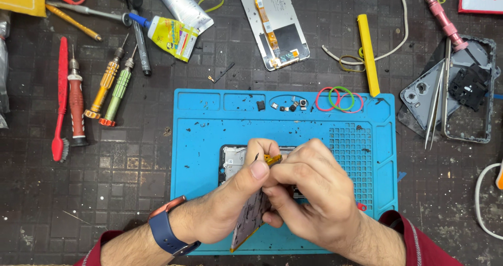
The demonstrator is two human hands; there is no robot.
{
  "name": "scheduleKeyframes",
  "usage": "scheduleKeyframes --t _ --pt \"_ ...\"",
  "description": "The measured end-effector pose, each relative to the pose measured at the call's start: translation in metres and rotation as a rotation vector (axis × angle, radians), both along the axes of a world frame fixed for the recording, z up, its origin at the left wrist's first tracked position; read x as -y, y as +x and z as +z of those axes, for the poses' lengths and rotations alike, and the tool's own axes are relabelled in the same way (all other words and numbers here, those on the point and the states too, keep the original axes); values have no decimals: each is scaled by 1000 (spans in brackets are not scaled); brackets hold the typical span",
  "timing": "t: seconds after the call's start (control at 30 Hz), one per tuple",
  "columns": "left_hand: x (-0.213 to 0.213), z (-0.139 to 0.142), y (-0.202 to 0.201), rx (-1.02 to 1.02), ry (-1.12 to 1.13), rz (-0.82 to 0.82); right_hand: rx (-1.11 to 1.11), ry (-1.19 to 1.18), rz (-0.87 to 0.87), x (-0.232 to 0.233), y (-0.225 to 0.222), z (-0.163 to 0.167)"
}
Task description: The person handles a disassembled smartphone on a blue repair mat, peeling the old swollen battery out of the frame and setting the display aside. They use a screwdriver to unscrew components from the phone frame, brush debris from the board, then flex and peel the old battery pack in their hands.
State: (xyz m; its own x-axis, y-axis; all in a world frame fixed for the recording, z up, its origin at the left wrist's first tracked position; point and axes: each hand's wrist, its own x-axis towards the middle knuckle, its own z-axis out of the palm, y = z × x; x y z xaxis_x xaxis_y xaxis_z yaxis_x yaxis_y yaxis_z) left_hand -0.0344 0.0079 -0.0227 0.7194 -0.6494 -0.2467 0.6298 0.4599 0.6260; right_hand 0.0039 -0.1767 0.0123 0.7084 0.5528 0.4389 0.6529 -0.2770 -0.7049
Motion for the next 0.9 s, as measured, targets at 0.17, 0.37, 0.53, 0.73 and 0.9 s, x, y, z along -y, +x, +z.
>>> scheduleKeyframes --t 0.17,0.37,0.53,0.73,0.9 --pt "3 -4 1 -20 -17 39 -3 -64 55 2 -2 -6" --pt "5 -4 2 -95 -90 56 -5 34 -18 0 -2 -12" --pt "6 -3 3 -115 -88 82 109 -8 -52 -1 -3 -7" --pt "6 -7 1 -107 -49 71 85 -34 -10 -2 -2 -3" --pt "7 -9 1 -111 -39 31 28 -62 33 1 -1 -2"
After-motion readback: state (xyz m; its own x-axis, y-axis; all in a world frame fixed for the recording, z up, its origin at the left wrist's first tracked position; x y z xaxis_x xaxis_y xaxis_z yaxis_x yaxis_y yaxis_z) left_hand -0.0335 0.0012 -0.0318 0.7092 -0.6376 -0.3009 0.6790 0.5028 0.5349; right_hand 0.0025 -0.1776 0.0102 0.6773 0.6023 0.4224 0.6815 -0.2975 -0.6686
